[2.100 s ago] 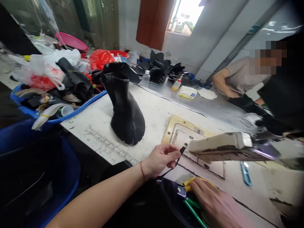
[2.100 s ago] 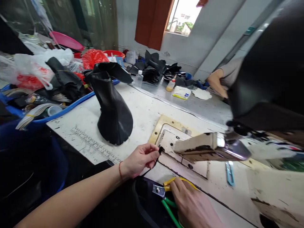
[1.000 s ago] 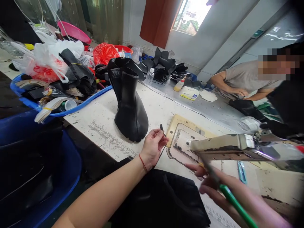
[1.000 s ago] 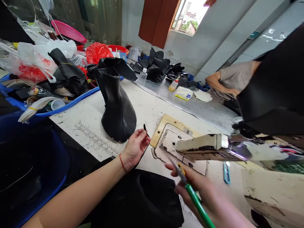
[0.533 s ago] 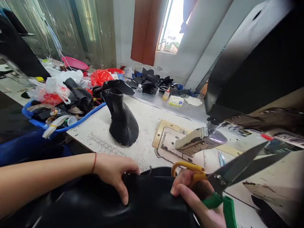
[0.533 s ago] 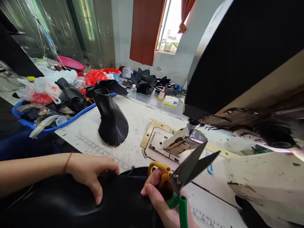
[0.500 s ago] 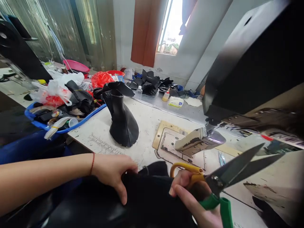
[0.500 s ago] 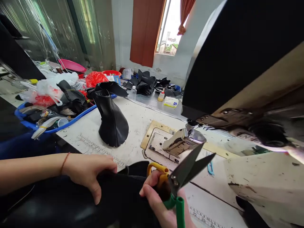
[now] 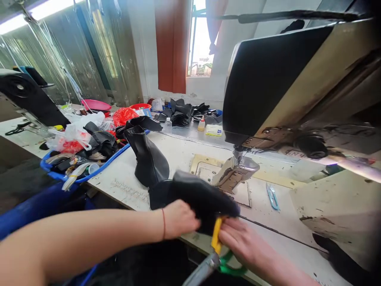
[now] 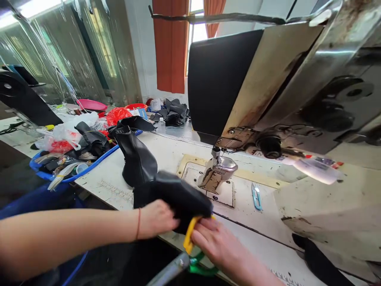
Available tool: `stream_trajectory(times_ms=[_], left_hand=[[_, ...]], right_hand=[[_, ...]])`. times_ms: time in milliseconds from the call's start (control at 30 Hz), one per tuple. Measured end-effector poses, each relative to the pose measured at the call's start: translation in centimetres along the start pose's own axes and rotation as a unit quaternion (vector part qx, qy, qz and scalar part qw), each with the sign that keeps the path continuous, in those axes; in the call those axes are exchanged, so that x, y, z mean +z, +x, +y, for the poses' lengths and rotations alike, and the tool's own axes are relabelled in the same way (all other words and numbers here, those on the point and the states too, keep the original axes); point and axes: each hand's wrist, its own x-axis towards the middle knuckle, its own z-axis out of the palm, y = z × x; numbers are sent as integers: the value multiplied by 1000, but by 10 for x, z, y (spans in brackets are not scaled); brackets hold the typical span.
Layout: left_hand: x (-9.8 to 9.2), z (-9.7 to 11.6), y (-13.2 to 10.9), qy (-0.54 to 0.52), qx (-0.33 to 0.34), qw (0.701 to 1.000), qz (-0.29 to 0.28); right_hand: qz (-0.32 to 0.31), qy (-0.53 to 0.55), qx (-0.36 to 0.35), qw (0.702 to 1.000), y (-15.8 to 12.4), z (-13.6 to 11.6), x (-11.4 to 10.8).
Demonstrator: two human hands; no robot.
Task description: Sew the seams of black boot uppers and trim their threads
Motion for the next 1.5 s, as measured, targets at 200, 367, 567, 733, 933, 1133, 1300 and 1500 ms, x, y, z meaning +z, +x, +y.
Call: stream_trajectory(times_ms=[200,367,567,733,933,1133,1300,1500], left_hand=[[44,40,57,-143,-1,989,-30],[49,40,88,-179,135,975,-6],[52,41,88,-304,26,949,75],[52,50,91,-359,-80,930,16],[44,46,96,-338,-92,936,-28],[47,41,94,-348,-20,937,-2],[51,42,93,-308,-10,951,24],[47,44,94,-307,-13,951,31]], right_hand=[[-44,28,56,997,-67,5,12],[12,128,140,982,-79,10,18],[38,206,256,944,-80,13,21],[0,257,315,914,-77,13,6],[-86,70,257,960,-135,25,-45],[-211,-60,258,941,-173,45,-69],[-231,-67,242,940,-154,53,-61],[-255,-71,213,940,-135,58,-52]])
